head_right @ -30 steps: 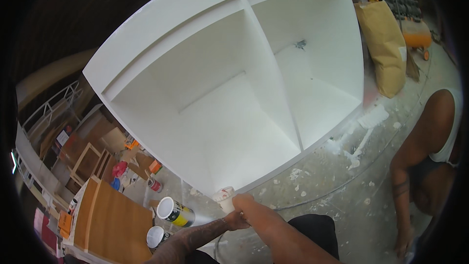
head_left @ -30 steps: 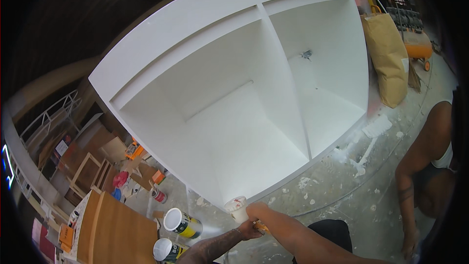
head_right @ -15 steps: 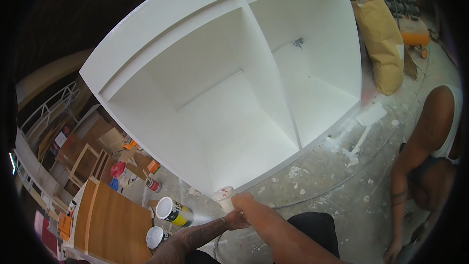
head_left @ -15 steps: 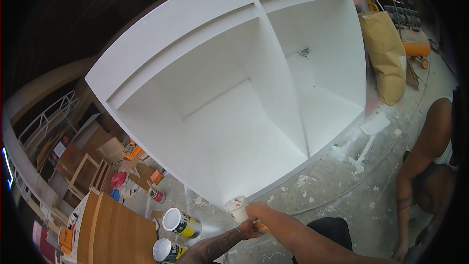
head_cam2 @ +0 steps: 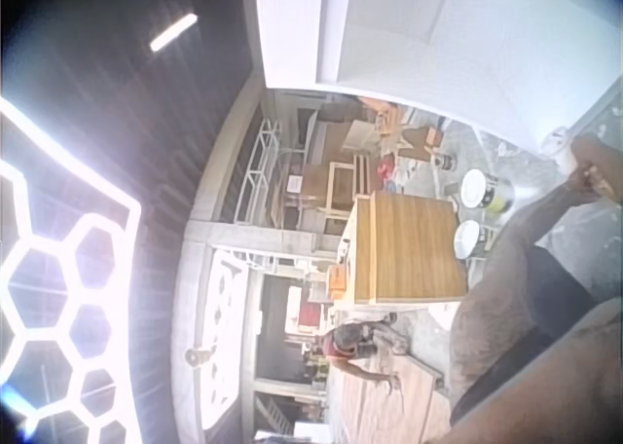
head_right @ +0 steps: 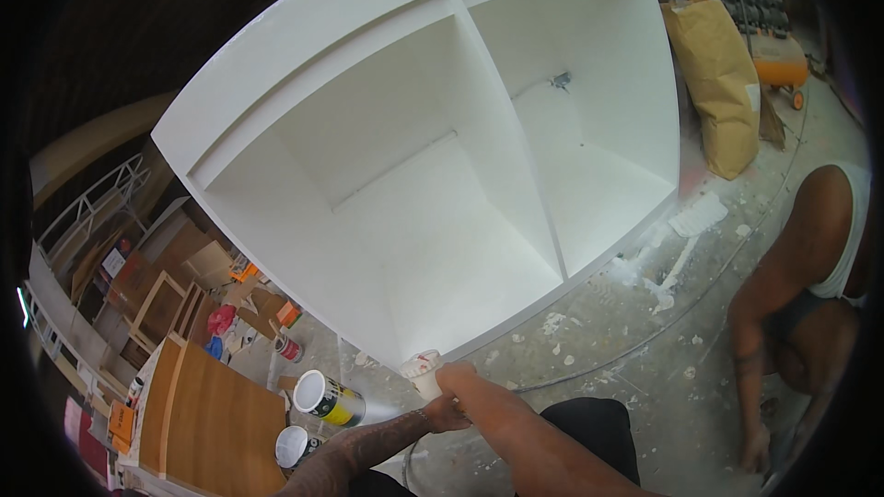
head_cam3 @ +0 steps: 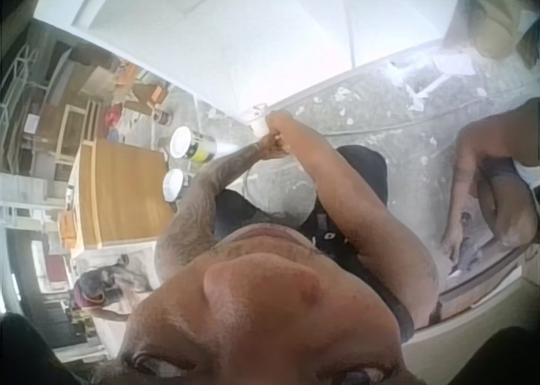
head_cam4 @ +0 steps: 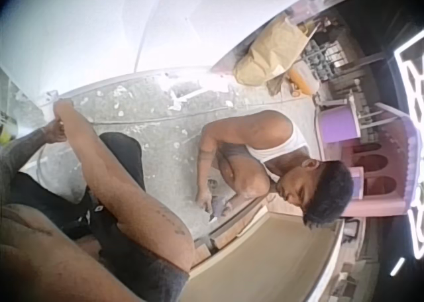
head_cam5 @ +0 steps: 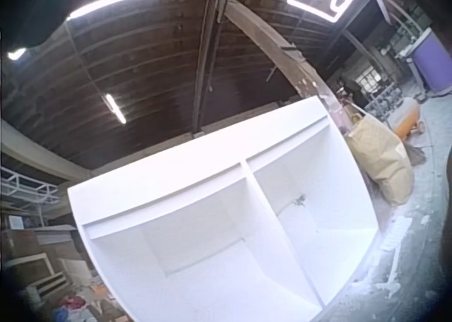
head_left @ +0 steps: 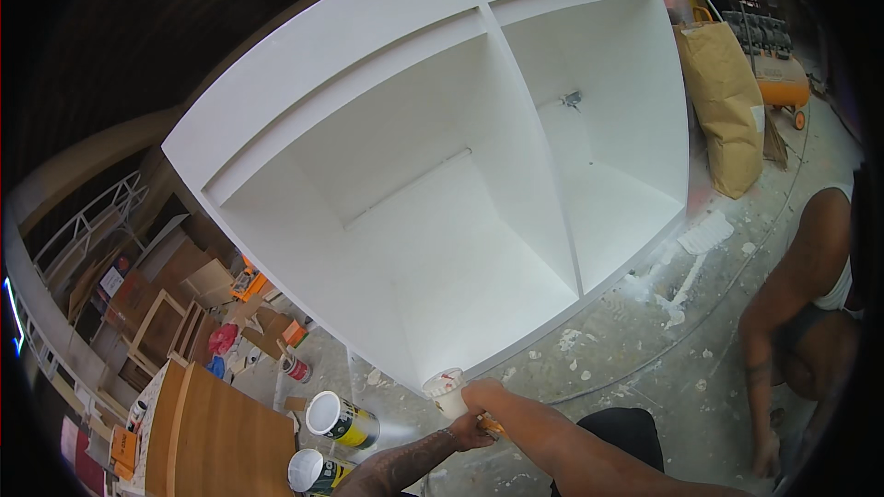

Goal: The person adjusts a spray gun, applies white paint to the interior and edges of a wooden cabinet unit, and then places newspaper on the top surface.

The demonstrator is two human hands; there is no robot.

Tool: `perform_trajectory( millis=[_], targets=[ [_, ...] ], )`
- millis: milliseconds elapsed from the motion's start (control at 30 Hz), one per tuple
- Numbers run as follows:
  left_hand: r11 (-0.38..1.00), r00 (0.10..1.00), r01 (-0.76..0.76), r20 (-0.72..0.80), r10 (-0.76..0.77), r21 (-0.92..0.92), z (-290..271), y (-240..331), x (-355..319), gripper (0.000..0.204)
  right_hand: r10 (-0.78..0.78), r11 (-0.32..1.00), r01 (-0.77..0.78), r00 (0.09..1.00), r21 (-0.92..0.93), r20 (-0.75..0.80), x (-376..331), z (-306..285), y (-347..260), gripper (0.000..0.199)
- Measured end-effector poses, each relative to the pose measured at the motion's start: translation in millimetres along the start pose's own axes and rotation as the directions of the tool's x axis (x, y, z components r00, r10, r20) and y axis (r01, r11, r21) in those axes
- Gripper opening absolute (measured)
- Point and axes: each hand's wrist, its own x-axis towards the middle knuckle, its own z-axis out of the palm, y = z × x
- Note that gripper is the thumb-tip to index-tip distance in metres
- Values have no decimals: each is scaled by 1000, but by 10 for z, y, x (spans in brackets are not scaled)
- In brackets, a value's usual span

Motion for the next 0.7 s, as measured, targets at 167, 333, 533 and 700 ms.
perform_trajectory(
  millis=[167, 333, 533, 700],
  targets=[
    [738, 941, 323, 119, -316, -593, 35, 154, 34, 56, 18, 1000, -18, 1000, -15, -2, 23, 40, 34, 35],
    [619, 916, 378, 182, -357, -688, 29, 207, 82, 50, 26, 1000, -26, 1000, -11, 4, 26, 52, 67, 35],
    [950, 996, 81, 48, -70, -303, 46, -41, 12, 75, 16, 1000, -16, 1000, -9, -13, 6, 25, -2, 34],
    [937, 988, 148, 86, -127, -318, 30, 158, -8, 73, 8, 1000, -8, 1000, -18, -30, 14, 53, 5, 34]
  ],
)
